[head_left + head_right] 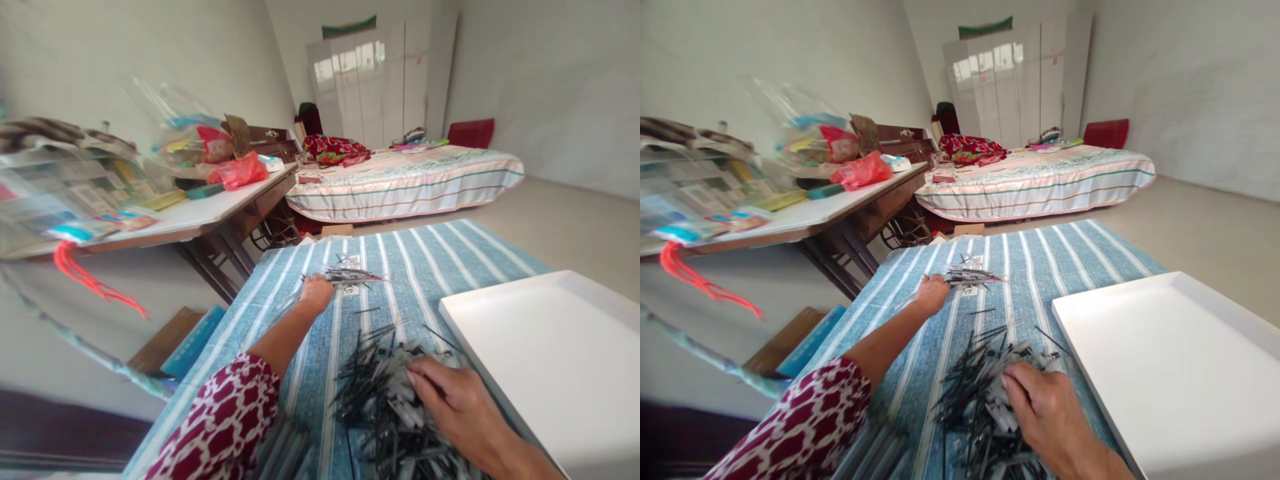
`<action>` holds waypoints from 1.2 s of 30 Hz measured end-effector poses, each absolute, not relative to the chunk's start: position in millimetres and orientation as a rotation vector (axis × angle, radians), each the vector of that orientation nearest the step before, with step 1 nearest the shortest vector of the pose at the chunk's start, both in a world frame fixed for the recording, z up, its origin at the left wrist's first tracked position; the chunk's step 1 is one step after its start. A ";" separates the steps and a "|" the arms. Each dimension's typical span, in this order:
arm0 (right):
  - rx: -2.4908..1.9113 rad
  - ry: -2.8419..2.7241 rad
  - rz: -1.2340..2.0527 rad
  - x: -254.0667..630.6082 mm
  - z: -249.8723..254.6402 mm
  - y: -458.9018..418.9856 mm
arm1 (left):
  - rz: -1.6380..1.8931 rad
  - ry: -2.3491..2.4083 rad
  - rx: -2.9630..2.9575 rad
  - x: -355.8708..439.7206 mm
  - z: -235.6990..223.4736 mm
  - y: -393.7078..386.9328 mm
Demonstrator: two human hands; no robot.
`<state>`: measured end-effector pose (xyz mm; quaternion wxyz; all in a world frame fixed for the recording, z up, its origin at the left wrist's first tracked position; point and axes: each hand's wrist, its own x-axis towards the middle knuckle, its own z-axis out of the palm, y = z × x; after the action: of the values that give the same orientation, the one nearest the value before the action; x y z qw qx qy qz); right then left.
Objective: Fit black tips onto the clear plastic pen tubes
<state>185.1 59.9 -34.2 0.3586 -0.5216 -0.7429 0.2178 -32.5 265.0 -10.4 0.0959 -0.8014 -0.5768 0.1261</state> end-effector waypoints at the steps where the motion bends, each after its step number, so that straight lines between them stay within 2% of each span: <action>1: -1.343 -1.912 0.558 184.6 -34.2 59.8 | 0.381 -1.716 -2.377 -33.5 -10.1 263.2; 9: -1.353 -1.879 0.564 187.3 -25.2 59.5 | 0.374 -1.770 -2.477 -32.3 17.0 220.7; 14: -1.423 -1.717 0.692 191.7 -6.8 59.1 | 0.280 -1.645 -2.716 -21.3 46.2 130.1; 17: -1.404 -1.646 0.914 189.3 2.0 53.9 | 0.191 -1.605 -2.870 -16.5 53.8 65.6; 21: -1.268 -1.660 1.251 182.8 5.5 45.1 | -0.329 -1.826 -3.059 -16.4 37.0 13.3; 26: -1.176 -1.692 1.417 181.9 -5.2 43.9 | -0.888 -1.905 -3.010 -15.1 1.3 1.6; 32: -0.975 -1.604 1.672 188.6 -20.3 47.9 | -0.991 -1.976 -3.223 -20.0 -5.7 6.8; 36: -0.846 -1.525 1.782 184.6 -21.2 46.6 | -1.034 -2.332 -3.420 -29.5 -5.7 6.0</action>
<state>184.6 46.6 -21.2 0.3186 -0.3218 -0.5797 0.6774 -29.5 6.0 -5.7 -0.5332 -0.6781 -0.4623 -0.2051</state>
